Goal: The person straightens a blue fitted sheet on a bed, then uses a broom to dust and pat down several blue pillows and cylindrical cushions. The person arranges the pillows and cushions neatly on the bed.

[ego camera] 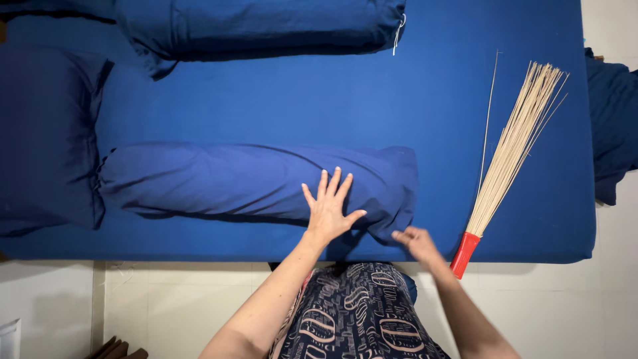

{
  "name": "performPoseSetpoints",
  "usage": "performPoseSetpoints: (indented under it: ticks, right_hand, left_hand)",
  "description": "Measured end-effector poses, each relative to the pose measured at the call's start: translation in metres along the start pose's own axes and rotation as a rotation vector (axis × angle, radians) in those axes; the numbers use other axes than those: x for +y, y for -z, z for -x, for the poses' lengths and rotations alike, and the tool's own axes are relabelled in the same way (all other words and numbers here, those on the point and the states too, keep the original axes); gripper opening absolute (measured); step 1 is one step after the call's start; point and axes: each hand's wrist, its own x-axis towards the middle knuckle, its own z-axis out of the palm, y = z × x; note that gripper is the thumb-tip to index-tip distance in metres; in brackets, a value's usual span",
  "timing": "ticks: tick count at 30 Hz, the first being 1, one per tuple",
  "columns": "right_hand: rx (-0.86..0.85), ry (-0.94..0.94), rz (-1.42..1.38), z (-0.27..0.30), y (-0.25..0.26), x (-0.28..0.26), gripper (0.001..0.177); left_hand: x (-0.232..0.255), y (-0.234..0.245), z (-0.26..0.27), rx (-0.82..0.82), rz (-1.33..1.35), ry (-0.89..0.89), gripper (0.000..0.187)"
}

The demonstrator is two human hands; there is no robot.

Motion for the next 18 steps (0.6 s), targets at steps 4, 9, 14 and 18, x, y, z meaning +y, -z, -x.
performPoseSetpoints:
  ticks: [4, 9, 14, 18]
  right_hand:
    - [0.353, -0.098, -0.175, -0.012, 0.072, -0.011, 0.021]
    - [0.657, 0.076, 0.258, -0.012, 0.044, -0.070, 0.044]
    - [0.720, 0.805, 0.622, 0.017, -0.019, -0.159, 0.079]
    - [0.453, 0.649, 0.925, 0.010, -0.042, -0.193, 0.091]
  left_hand:
    - [-0.019, 0.011, 0.011, -0.008, -0.029, 0.052, 0.099]
    - [-0.052, 0.031, 0.023, -0.061, -0.162, 0.156, 0.105]
    - [-0.101, 0.062, 0.040, -0.097, -0.246, 0.310, 0.111]
    - [-0.141, 0.087, 0.054, -0.157, -0.298, 0.314, 0.113]
